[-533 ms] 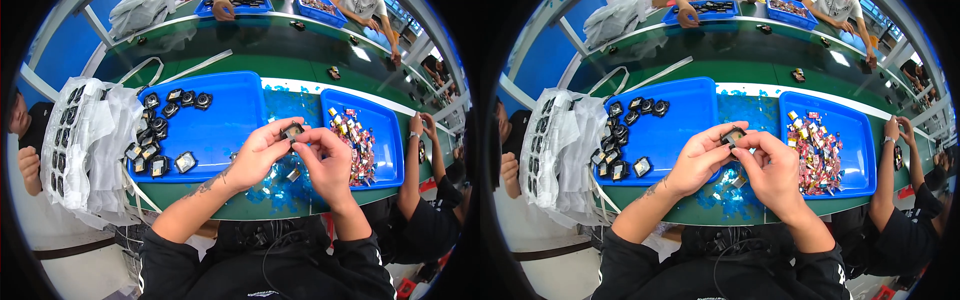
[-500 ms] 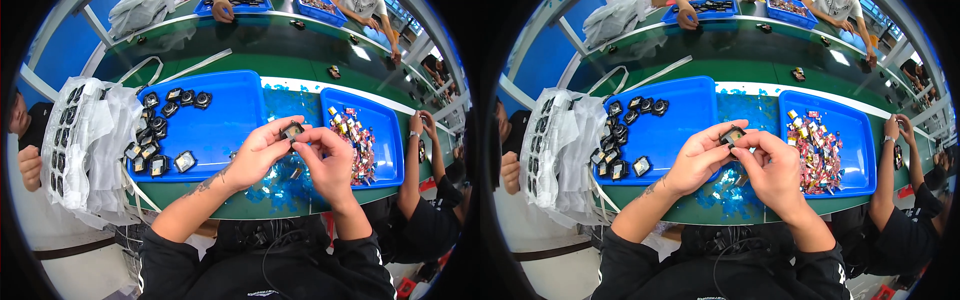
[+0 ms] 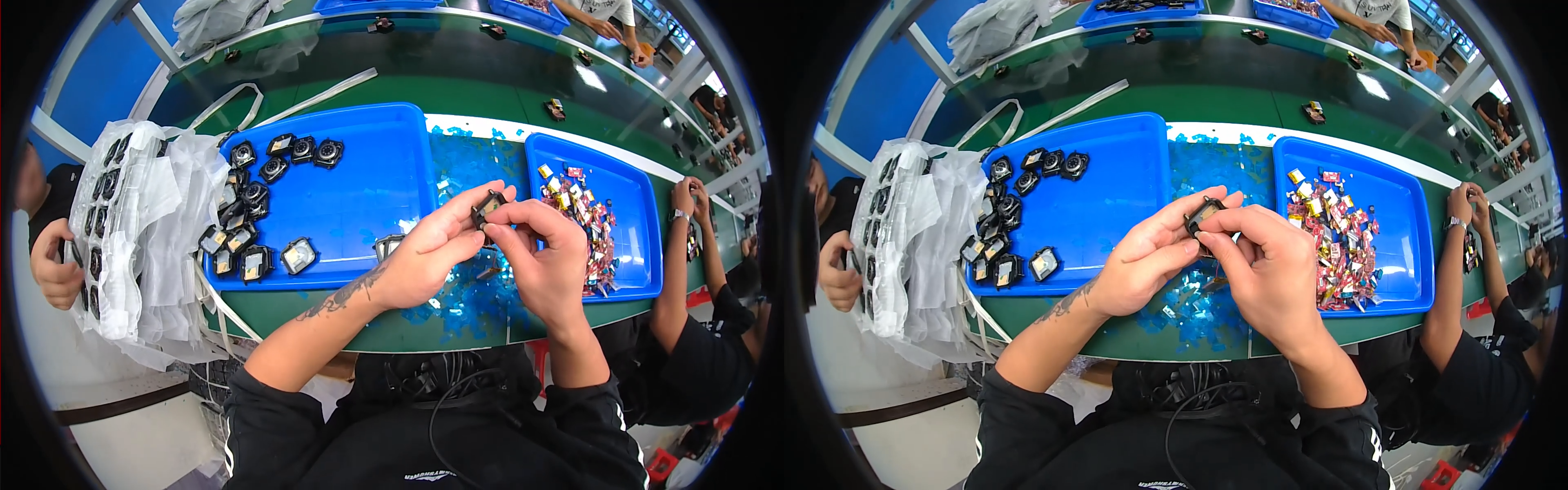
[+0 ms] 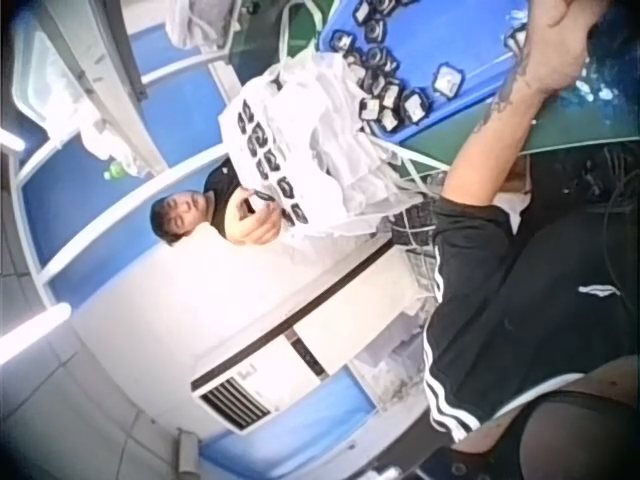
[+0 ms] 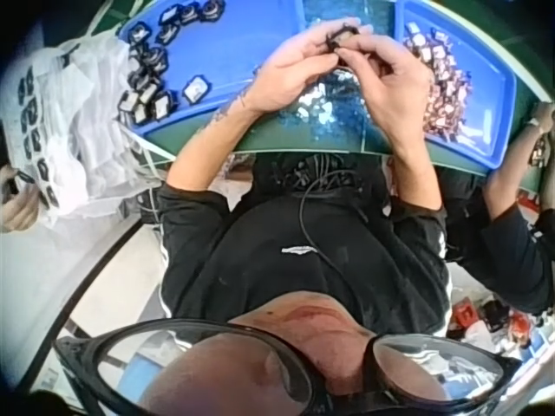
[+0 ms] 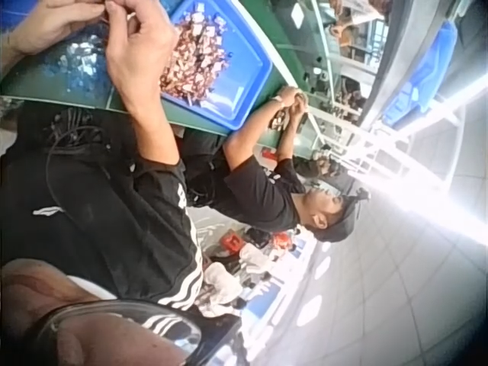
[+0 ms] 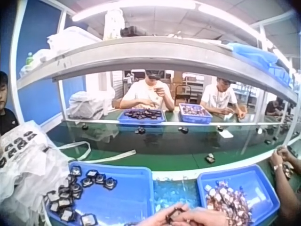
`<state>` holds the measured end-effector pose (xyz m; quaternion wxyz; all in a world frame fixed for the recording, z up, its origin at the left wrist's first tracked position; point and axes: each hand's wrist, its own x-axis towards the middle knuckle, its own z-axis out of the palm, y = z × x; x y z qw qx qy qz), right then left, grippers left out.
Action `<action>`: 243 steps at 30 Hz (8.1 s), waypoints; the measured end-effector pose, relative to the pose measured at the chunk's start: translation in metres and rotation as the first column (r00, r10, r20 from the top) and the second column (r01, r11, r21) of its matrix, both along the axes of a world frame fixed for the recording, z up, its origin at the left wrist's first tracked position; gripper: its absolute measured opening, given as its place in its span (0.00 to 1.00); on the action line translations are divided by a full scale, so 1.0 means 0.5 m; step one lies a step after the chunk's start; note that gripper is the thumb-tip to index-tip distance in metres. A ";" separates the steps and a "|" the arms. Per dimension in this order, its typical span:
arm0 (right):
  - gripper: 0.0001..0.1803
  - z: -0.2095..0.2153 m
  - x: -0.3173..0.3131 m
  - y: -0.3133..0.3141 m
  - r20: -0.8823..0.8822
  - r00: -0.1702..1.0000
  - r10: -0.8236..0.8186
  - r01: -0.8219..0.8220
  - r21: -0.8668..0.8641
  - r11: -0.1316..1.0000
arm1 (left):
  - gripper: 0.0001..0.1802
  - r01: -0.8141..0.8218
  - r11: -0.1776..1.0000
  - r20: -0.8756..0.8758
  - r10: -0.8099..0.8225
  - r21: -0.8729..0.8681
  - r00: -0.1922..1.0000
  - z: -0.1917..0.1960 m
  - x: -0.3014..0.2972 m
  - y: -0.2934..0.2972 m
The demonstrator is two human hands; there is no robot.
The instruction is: Assembling small electronic components at a factory workbench.
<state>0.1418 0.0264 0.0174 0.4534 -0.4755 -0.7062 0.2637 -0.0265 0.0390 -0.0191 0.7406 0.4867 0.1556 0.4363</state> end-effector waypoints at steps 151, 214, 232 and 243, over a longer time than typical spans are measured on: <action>0.05 0.018 0.224 0.167 0.107 0.991 -0.079 0.095 -0.156 0.983 | 0.17 -0.360 0.926 -0.377 0.374 0.110 0.848 0.030 -0.062 0.039; 0.05 -0.038 0.062 0.022 -0.627 0.709 0.322 -0.528 -0.169 0.832 | 0.10 -0.176 0.980 -0.298 0.196 0.092 0.934 0.017 -0.014 -0.001; 0.04 -0.036 0.031 -0.003 -0.600 0.789 0.132 -0.384 -0.314 0.868 | 0.33 -0.261 0.947 -0.270 0.305 0.187 0.913 0.035 -0.014 -0.005; 0.06 -0.024 0.023 -0.015 -0.255 0.967 0.023 -0.012 0.046 0.999 | 0.18 -0.341 0.940 -0.028 0.341 0.017 0.940 0.003 0.011 -0.005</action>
